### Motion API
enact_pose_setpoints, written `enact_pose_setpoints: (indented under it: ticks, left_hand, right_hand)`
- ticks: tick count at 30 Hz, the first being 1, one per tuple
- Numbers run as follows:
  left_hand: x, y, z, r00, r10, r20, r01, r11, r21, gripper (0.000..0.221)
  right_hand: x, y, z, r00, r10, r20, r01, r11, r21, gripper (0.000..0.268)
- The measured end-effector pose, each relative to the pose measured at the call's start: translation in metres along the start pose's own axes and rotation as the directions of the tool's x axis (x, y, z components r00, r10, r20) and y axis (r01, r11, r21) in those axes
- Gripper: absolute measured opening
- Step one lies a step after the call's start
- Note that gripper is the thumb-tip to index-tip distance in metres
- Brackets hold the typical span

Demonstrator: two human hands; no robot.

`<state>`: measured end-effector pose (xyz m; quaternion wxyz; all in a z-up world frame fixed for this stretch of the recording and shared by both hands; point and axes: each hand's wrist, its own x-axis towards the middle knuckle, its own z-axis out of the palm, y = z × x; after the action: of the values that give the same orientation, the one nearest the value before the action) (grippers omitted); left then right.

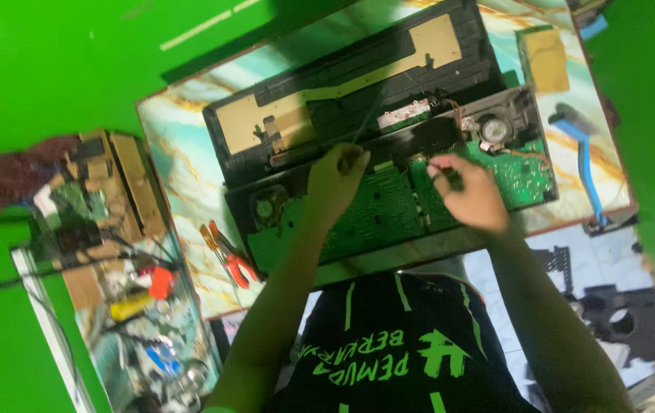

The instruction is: The person brushes a circuit board, handles a small electronic component, and uses a screwdriver to secure parts inside a disassembled electronic keyboard on a desk.

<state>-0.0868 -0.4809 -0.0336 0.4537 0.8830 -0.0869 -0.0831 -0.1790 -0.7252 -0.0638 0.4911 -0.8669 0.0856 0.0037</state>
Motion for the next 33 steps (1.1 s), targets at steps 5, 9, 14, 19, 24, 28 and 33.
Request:
enact_pose_setpoints:
  ticks: [5,9,14,19,24,28,33]
  left_hand:
    - [0.047,-0.016,0.047,0.992,-0.045,-0.119,0.055,0.995,0.088,0.02]
    - [0.076,-0.048,0.094,0.958,0.145,-0.248,-0.094,0.974,0.205,0.017]
    - [0.083,-0.071,0.129,0.903,0.316,-0.29,-0.126,0.842,0.525,0.032]
    - [0.084,-0.048,0.126,0.978,-0.063,-0.199,0.144,0.896,0.421,0.027]
    - [0.089,-0.024,0.112,0.986,-0.086,-0.143,0.132,0.929,0.345,0.02]
    - [0.09,-0.012,0.1,0.985,-0.097,-0.144,0.133,0.955,0.267,0.019]
    - [0.09,-0.001,0.087,0.955,-0.234,-0.184,0.224,0.972,-0.076,0.028]
  right_hand:
    - [0.081,0.033,-0.022,0.927,-0.374,-0.009,0.358,0.893,-0.272,0.022]
    - [0.131,0.051,-0.021,0.919,-0.382,0.093,0.392,0.869,-0.303,0.04]
    - [0.17,0.08,-0.008,0.905,-0.303,0.299,0.393,0.864,-0.315,0.04]
    - [0.18,0.092,0.001,0.911,-0.299,0.284,0.379,0.878,-0.291,0.029]
    - [0.183,0.083,-0.012,0.908,-0.237,0.346,0.366,0.85,-0.378,0.017]
    - [0.188,0.068,-0.023,0.878,-0.326,0.35,0.45,0.811,-0.373,0.016]
    - [0.185,0.057,-0.042,0.936,-0.235,0.261,0.284,0.944,-0.169,0.022]
